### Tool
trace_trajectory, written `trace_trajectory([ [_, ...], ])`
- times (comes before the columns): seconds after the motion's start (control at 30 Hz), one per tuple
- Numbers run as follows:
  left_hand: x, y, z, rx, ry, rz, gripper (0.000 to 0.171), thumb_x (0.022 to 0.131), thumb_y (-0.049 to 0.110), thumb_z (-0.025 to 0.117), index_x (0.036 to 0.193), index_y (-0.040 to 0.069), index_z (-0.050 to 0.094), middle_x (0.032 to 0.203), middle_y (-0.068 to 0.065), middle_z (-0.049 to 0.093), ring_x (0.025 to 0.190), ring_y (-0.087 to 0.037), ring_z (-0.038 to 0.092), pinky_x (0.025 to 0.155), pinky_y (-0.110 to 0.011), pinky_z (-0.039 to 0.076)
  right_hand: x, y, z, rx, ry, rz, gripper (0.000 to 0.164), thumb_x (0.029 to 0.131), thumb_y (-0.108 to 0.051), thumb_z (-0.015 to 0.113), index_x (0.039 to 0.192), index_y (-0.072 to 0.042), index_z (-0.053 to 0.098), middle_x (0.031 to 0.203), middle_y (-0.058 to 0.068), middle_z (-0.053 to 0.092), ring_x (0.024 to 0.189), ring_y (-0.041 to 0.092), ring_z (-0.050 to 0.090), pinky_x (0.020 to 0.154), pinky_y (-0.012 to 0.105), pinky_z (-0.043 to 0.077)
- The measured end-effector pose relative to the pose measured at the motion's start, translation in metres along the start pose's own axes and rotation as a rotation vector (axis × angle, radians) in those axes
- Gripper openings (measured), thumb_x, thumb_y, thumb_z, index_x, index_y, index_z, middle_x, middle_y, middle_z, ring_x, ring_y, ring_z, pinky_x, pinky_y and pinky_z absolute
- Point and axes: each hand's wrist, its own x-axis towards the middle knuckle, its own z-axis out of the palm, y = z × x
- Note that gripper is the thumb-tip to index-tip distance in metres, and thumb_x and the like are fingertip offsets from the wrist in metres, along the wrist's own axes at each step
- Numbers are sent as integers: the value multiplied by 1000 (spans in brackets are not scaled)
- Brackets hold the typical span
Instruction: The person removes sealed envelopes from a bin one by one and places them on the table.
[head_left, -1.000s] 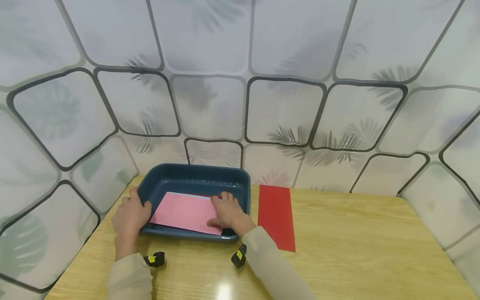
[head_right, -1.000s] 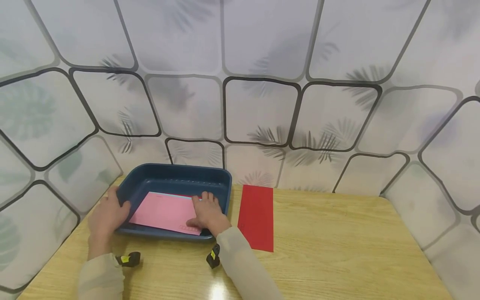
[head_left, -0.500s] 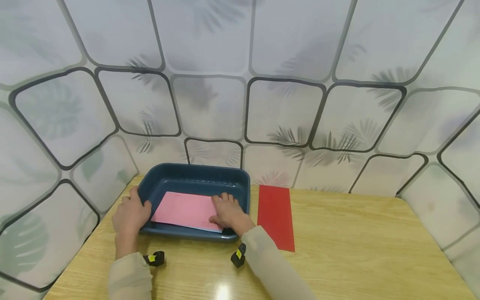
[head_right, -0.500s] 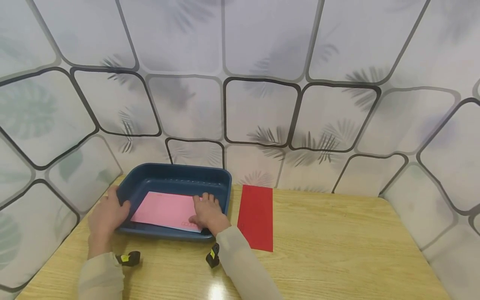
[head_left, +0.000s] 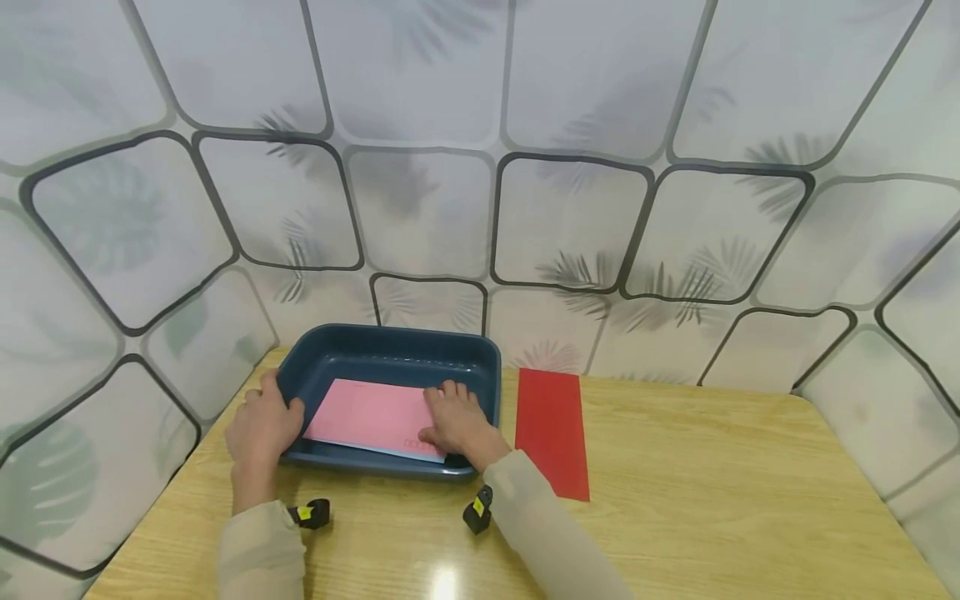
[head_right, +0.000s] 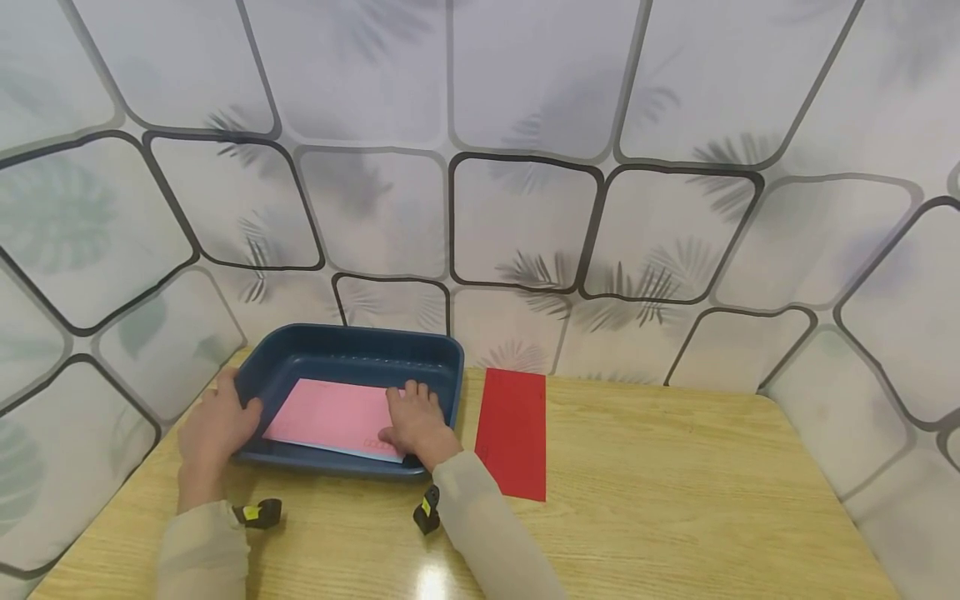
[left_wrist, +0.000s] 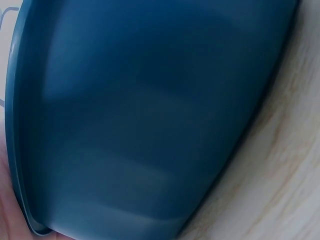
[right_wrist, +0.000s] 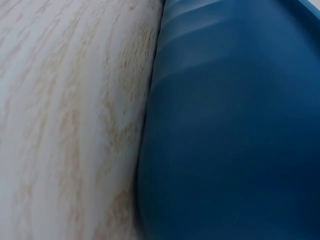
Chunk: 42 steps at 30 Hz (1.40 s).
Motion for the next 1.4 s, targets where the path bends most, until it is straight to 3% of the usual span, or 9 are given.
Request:
trace_trajectory([
  [0.3, -1, 0, -2, 1, -1, 7, 64, 88, 26, 41, 141, -2, 17, 118, -39, 41, 98, -54, 46, 72, -64, 42, 3, -2, 3, -102, 74, -28, 65, 75, -49, 68, 126, -13, 47, 121, 12, 46, 113, 27, 38, 98, 45, 37],
  [0.5, -2, 1, -2, -1, -8, 8, 64, 89, 27, 41, 141, -2, 17, 118, -39, 40, 98, -54, 46, 71, -64, 42, 5, -2, 2, -80, 94, 12, 70, 72, -49, 71, 126, -14, 45, 118, 12, 45, 104, 25, 39, 92, 41, 41],
  [0.6, -2, 1, -2, 0, -8, 4, 64, 89, 27, 41, 141, -2, 17, 118, -39, 40, 98, -54, 46, 71, -64, 42, 5, -1, 0, -51, 110, 30, 65, 75, -44, 70, 127, -14, 45, 114, 12, 45, 99, 24, 39, 89, 41, 43],
  [0.83, -1, 0, -2, 4, -13, 2, 64, 89, 27, 41, 141, -1, 17, 118, -38, 41, 98, -53, 46, 71, -64, 42, 5, 0, 2, 32, 79, 95, 38, 89, -21, 55, 124, -12, 47, 108, 11, 47, 94, 22, 43, 84, 38, 48],
  [1.03, 0, 1, -3, 8, -8, 1, 65, 89, 28, 41, 141, -1, 16, 118, -38, 41, 98, -53, 46, 71, -64, 42, 9, 1, 0, 119, 57, 129, 37, 89, -17, 50, 125, -12, 50, 109, 13, 50, 92, 21, 48, 78, 40, 51],
  [1.27, -1, 2, -4, 9, -9, 4, 65, 89, 27, 42, 141, -1, 16, 118, -39, 41, 97, -53, 46, 71, -64, 42, 10, 1, -3, 271, 35, 137, 35, 90, -15, 47, 124, -17, 53, 100, 9, 50, 72, 19, 51, 62, 33, 49],
  [1.4, -2, 1, -3, 8, -7, 5, 65, 89, 27, 42, 141, -2, 16, 118, -39, 41, 96, -53, 47, 71, -64, 42, 9, 2, -4, 308, 70, 121, 32, 90, -15, 45, 121, -16, 55, 99, 8, 52, 70, 20, 51, 65, 35, 49],
])
